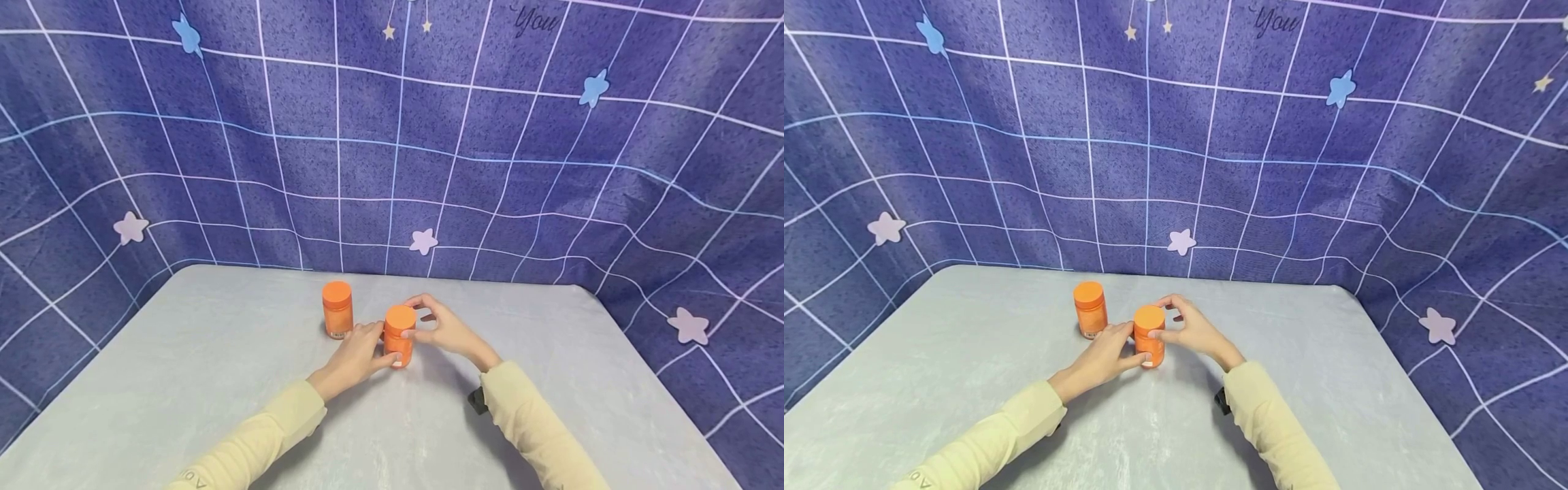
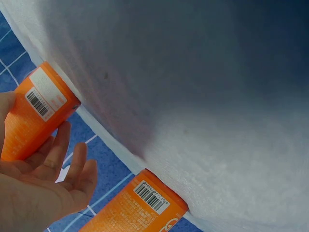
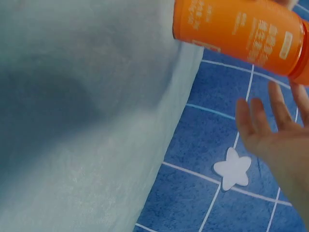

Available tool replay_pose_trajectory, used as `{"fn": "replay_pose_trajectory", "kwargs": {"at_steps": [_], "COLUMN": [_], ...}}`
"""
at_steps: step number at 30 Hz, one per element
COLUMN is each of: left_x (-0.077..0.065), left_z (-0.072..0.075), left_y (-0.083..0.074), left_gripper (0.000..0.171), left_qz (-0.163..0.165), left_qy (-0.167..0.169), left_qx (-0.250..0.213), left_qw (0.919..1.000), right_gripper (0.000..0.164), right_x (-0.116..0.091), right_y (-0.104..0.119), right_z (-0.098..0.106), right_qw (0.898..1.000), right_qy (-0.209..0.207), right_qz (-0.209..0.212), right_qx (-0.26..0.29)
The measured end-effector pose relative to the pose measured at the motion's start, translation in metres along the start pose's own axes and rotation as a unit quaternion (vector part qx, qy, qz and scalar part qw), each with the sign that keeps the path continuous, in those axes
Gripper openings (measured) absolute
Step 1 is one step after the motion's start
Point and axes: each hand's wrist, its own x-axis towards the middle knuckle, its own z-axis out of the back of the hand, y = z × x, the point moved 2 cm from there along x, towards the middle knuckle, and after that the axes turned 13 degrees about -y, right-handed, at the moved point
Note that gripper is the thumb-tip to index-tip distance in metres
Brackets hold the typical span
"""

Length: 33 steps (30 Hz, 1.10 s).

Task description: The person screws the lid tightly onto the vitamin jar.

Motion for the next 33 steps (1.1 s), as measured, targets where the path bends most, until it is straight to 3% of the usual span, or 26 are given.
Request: {"fn": "replay_pose_trajectory", "kwargs": {"at_steps": [5, 11, 16, 23, 33], "left_x": [0.0, 0.0, -0.001, 0.0, 0.0], "left_z": [0.0, 0.0, 0.0, -0.001, -0.001], "left_y": [0.0, 0.001, 0.001, 0.001, 0.001], "left_gripper": [0.04, 0.039, 0.038, 0.042, 0.048], "left_qz": [-0.005, -0.005, -0.014, -0.007, 0.001], "left_qy": [-0.001, -0.001, -0.006, -0.005, 0.0], "left_qx": [0.004, 0.005, 0.007, -0.004, -0.003], "left_qw": [1.0, 1.0, 0.9999, 1.0, 1.0], "right_gripper": [0.045, 0.045, 0.048, 0.053, 0.053], "right_x": [0.001, 0.0, 0.001, 0.005, 0.0], "right_y": [-0.02, -0.024, -0.026, -0.025, 0.006], "right_z": [-0.008, -0.009, -0.008, -0.003, 0.007], "right_qw": [0.998, 0.998, 0.999, 0.999, 0.996], "right_qy": [-0.049, -0.058, -0.035, 0.025, 0.074], "right_qz": [0.001, 0.003, 0.007, -0.017, -0.016], "right_qx": [-0.025, -0.031, -0.026, 0.023, 0.047]}}
